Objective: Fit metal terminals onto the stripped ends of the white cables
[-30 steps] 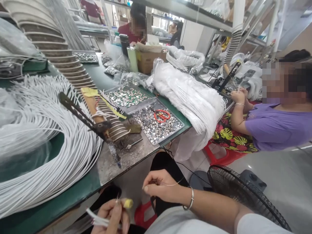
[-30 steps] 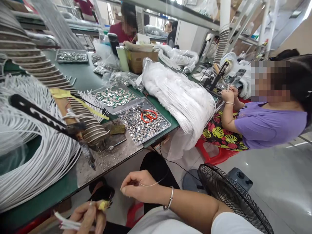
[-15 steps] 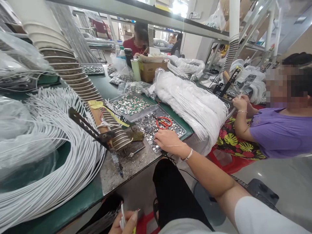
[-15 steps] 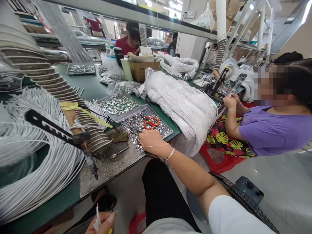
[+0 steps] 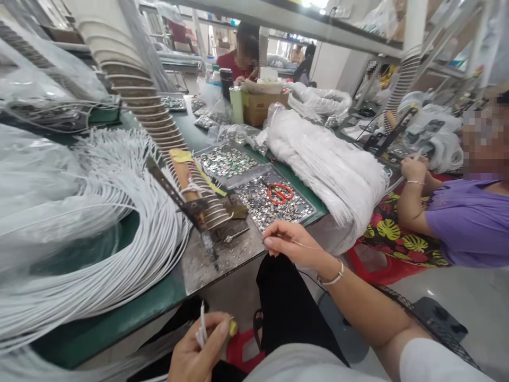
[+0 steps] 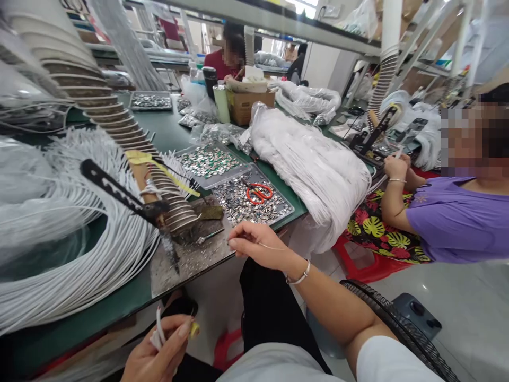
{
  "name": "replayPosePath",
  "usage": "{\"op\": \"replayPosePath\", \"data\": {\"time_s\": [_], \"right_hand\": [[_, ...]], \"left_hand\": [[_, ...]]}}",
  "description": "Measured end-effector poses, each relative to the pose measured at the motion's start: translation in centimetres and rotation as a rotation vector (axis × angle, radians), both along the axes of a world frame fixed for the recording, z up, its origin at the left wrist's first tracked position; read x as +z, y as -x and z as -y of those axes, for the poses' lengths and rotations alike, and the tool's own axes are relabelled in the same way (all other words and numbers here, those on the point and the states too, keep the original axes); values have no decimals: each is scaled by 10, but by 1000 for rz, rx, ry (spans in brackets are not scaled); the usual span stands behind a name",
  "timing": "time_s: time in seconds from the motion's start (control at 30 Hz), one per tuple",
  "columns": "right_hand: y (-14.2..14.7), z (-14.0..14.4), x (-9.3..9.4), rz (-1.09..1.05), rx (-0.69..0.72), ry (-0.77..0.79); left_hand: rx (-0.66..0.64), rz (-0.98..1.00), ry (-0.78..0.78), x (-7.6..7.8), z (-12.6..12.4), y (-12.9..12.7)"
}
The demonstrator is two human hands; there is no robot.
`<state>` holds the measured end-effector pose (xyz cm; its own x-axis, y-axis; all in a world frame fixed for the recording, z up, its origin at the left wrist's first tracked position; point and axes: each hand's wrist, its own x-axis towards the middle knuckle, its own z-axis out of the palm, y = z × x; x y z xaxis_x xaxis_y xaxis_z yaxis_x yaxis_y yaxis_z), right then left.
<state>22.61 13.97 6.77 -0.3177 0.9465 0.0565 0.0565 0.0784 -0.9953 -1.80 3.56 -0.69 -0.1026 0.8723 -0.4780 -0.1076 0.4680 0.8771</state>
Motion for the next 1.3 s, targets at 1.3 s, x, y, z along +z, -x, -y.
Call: {"op": "replayPosePath", "data": {"time_s": [1.3], "right_hand": [[56, 68, -42, 211, -101, -552]], "left_hand": [[79, -116, -351, 17, -16, -8]]}}
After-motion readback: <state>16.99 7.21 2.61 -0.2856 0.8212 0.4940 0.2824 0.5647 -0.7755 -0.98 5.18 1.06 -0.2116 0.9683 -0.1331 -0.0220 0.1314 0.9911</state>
